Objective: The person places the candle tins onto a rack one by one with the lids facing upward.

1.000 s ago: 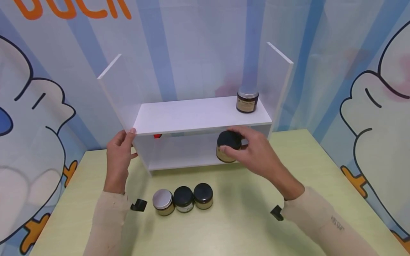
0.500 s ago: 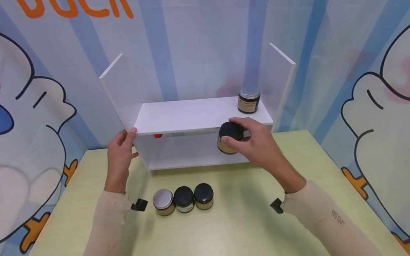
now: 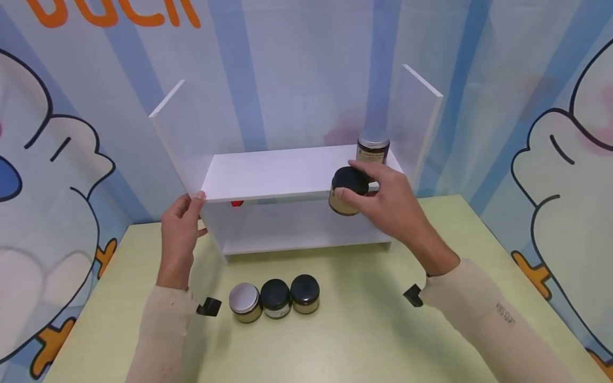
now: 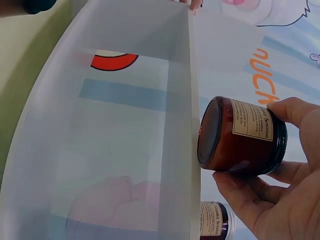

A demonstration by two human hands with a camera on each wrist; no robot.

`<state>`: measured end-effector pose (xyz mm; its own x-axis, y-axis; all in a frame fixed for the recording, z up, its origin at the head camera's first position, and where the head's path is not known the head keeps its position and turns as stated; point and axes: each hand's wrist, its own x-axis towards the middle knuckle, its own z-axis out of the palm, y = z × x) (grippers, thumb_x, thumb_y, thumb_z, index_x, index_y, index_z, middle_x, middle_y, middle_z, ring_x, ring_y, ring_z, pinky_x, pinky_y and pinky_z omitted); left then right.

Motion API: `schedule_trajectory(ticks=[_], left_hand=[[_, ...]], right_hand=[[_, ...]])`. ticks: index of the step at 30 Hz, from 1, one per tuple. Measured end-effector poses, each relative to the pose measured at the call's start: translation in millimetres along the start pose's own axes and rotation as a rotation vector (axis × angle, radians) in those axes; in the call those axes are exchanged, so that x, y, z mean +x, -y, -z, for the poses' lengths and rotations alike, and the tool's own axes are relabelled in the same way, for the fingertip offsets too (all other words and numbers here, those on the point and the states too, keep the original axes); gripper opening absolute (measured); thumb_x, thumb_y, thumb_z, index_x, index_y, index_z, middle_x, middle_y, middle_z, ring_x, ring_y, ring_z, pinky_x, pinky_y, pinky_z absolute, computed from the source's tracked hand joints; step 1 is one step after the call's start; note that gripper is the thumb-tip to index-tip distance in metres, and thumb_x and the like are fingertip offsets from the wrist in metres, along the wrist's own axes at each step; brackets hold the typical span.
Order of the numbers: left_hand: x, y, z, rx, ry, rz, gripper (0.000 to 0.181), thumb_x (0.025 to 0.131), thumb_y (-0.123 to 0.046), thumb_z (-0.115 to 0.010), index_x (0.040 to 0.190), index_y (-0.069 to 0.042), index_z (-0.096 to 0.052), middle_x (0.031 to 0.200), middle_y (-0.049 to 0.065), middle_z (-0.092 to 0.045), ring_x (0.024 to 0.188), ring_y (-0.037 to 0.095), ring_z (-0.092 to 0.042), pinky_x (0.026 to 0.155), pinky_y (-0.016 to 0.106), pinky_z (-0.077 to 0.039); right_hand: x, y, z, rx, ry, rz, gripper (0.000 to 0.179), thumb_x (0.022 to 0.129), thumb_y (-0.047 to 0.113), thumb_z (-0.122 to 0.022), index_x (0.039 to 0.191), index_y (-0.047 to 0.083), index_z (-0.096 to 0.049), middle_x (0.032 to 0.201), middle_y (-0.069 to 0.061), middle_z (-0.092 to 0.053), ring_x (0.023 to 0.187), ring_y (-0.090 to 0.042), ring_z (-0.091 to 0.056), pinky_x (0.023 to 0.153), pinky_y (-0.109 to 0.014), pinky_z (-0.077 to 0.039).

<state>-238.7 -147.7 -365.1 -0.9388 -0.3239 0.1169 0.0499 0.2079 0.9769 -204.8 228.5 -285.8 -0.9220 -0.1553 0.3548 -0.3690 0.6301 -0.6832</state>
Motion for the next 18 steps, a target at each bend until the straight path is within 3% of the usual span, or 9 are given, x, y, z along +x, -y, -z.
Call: schedule_trajectory(ticks=[9, 18], left_hand=[[0.8, -0.4, -0.1, 0.013, -0.004, -0.002, 0.071, 0.092, -0.067, -0.058, 0.146, -0.022, -0.056, 0.139, 0.002, -0.056, 0.121, 0.022, -0.051, 0.093, 0.049, -0.052], [0.1, 0.0, -0.3, 0.011, -0.01, 0.0, 0.069, 0.093, -0.065, -0.058, 0.147, -0.022, -0.055, 0.139, 0.002, -0.056, 0.121, 0.023, -0.05, 0.093, 0.05, -0.052]], right_hand=[[8.1, 3, 4, -0.02, -0.015, 0.004, 0.061, 0.093, 0.039, -0.074, 0.147, 0.018, -0.056, 0.147, -0.015, -0.053, 0.124, -0.035, -0.057, 0.092, -0.055, -0.054], [14.2, 5, 4, -0.08, -0.011, -0.025, 0.062, 0.092, 0.045, -0.073, 0.146, 0.021, -0.057, 0.145, -0.017, -0.054, 0.118, -0.036, -0.059, 0.084, -0.051, -0.055]])
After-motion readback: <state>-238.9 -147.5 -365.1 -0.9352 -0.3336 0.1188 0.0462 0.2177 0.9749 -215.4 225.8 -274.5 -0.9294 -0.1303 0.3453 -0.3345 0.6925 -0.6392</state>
